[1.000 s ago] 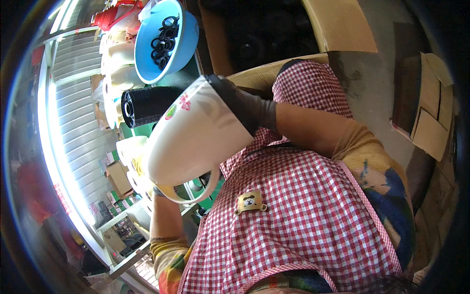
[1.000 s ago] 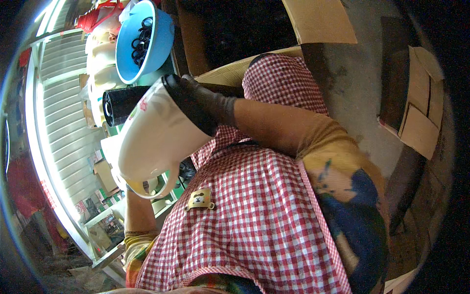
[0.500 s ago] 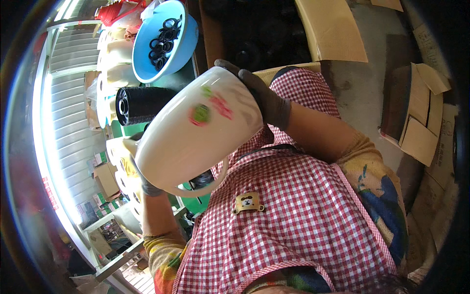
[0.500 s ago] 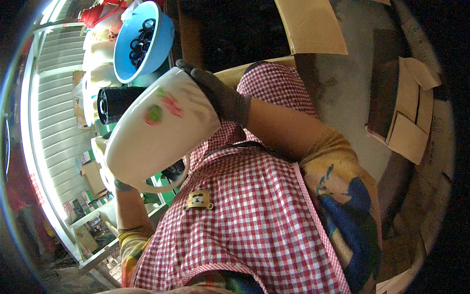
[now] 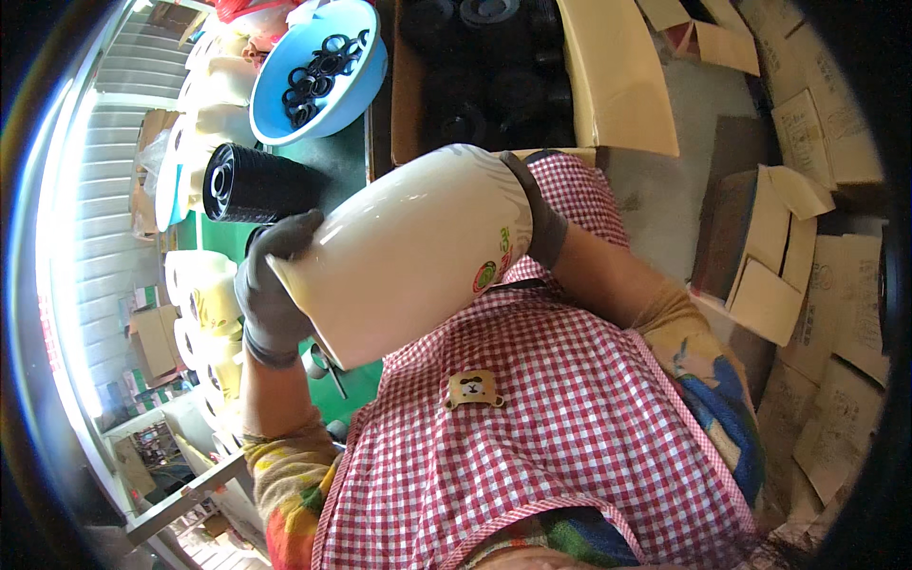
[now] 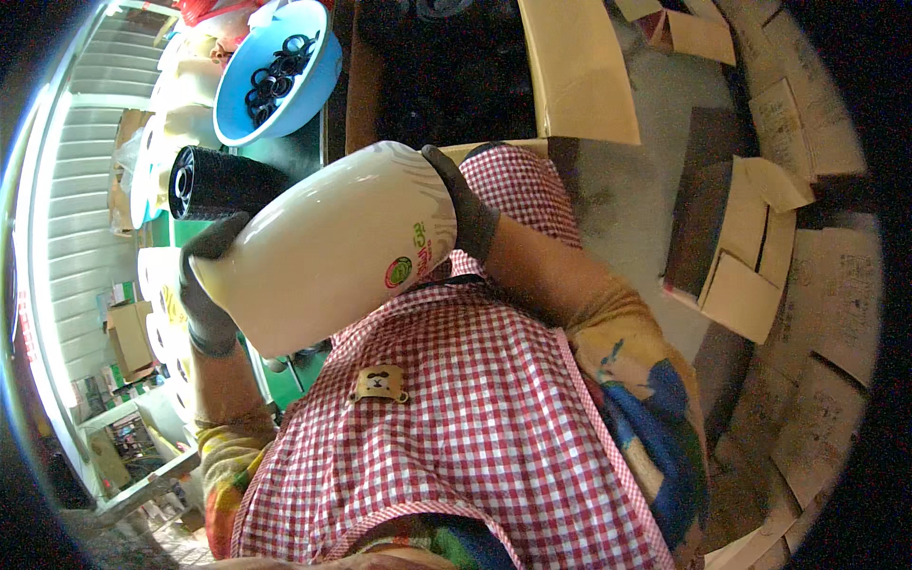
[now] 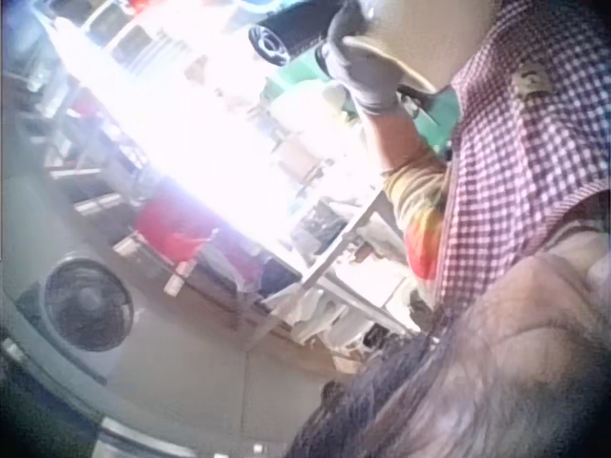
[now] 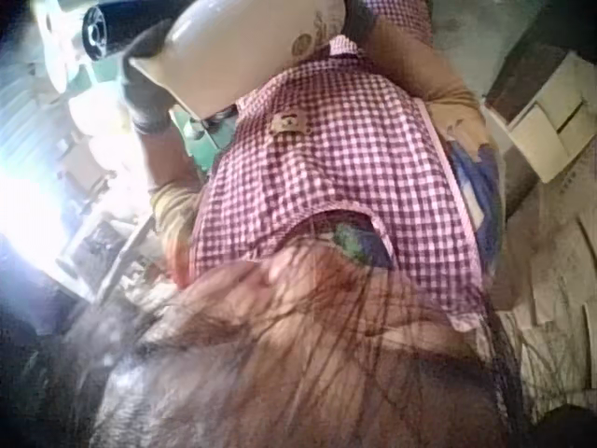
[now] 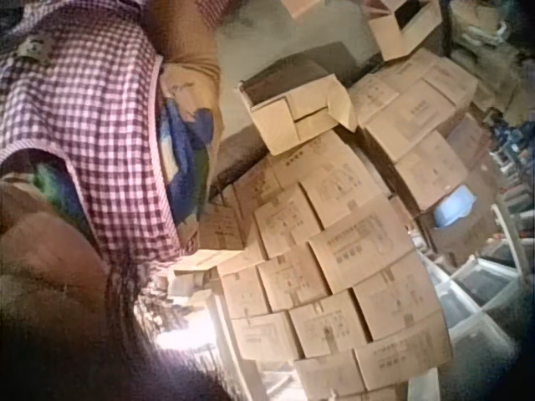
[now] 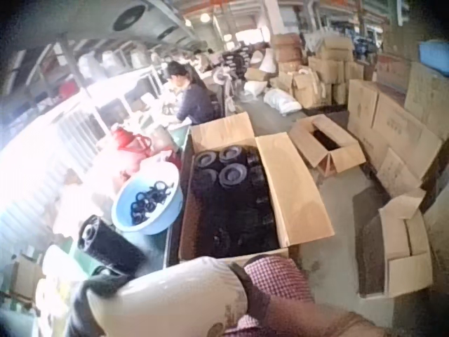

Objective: The person assembles white electric kettles by placing black lids onto the kettle bodies. They pick up each kettle, align and press the lid into place, then set the finished unit aside on the table.

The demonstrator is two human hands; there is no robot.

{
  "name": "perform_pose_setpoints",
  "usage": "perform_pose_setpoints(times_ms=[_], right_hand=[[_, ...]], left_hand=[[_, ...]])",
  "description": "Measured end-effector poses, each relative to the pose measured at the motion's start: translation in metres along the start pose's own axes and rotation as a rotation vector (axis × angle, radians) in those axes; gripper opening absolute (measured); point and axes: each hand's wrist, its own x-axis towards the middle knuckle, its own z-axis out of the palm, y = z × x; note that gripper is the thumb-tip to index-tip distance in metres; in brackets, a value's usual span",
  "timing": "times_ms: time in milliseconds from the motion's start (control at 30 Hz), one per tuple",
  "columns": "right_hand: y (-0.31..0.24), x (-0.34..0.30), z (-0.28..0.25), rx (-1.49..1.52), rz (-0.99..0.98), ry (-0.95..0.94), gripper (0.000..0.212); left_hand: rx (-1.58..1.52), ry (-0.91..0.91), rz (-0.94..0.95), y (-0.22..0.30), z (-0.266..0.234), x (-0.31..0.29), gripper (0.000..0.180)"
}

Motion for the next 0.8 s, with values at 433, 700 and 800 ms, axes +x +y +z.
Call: perform_pose_setpoints(times_ms=[433, 700, 800], right_hand=[[-0.021, -0.038, -0.012, -0.973, -0.004, 0.366, 0.051], [-0.006, -0.024, 0.087, -1.42, -0.368, 0.033, 0.096], [-0.03, -0.02, 0.078, -1.827, -0.334, 0.543, 0.077]], left_hand=[[-0.343, 0.102, -0.206, 0.006, 0.038, -0.021, 0.039], [-1.468, 0.222, -0.692, -0.062, 0.08, -0.027, 0.046], [-1.105, 0.351, -0.437, -0.043, 0.118, -0.03, 0.028]])
